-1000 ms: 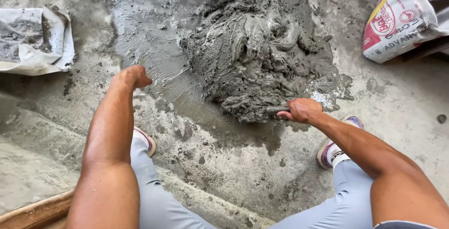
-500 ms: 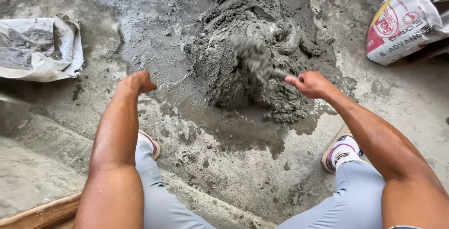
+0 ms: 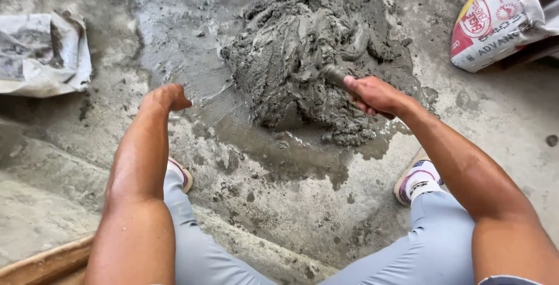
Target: Mixing and smoothing wet concrete on the floor using a hand trowel
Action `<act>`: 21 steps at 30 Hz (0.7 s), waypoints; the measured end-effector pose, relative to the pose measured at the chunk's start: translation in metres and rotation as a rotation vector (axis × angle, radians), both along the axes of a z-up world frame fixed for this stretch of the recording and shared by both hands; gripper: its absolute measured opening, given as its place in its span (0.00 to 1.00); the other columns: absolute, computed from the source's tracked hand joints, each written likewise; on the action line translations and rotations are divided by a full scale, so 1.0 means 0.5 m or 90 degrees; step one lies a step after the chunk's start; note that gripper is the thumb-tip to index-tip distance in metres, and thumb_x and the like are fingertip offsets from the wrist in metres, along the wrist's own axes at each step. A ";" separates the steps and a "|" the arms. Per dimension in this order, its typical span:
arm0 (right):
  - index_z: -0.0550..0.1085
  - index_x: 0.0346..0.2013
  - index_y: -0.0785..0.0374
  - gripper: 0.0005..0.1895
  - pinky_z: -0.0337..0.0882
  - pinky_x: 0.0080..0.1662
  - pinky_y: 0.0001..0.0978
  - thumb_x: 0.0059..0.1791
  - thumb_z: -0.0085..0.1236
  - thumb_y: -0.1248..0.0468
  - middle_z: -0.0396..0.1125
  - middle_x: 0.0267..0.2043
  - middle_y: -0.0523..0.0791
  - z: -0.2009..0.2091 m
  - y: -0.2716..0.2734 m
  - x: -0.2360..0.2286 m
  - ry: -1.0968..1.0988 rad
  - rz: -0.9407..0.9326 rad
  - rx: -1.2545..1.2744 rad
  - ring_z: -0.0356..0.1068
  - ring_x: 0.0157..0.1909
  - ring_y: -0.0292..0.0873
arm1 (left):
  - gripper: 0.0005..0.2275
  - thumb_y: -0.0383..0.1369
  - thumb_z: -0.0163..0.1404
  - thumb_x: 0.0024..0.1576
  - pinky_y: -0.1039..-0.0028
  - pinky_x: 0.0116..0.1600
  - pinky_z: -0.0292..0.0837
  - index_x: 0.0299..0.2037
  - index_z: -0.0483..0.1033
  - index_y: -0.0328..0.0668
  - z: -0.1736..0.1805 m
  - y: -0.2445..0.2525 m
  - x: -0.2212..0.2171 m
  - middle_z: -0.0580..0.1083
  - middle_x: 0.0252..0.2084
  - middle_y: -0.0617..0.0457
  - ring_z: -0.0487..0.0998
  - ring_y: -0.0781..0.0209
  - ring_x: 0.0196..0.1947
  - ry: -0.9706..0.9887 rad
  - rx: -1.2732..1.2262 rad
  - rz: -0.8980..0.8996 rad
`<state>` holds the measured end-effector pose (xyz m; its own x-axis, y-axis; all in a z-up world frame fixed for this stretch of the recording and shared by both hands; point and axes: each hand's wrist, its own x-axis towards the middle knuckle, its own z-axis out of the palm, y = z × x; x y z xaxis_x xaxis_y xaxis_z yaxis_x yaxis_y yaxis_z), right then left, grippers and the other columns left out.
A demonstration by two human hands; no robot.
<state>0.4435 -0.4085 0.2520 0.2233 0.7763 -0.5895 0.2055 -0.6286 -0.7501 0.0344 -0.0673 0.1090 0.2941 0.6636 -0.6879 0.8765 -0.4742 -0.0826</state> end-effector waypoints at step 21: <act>0.70 0.37 0.61 0.31 0.67 0.49 0.50 0.46 0.34 0.38 0.69 0.38 0.56 -0.235 -0.052 -0.144 -0.410 0.467 -0.229 0.68 0.48 0.56 | 0.24 0.46 0.46 0.43 0.60 0.53 0.69 0.47 0.74 0.39 0.067 -0.031 0.038 0.73 0.48 0.44 0.70 0.49 0.52 -0.042 0.069 0.020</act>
<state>0.3715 -0.4345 0.1343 0.1226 0.6503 -0.7497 0.9228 -0.3527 -0.1551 0.0534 -0.0828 0.1423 0.3142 0.7428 -0.5912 0.8961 -0.4377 -0.0738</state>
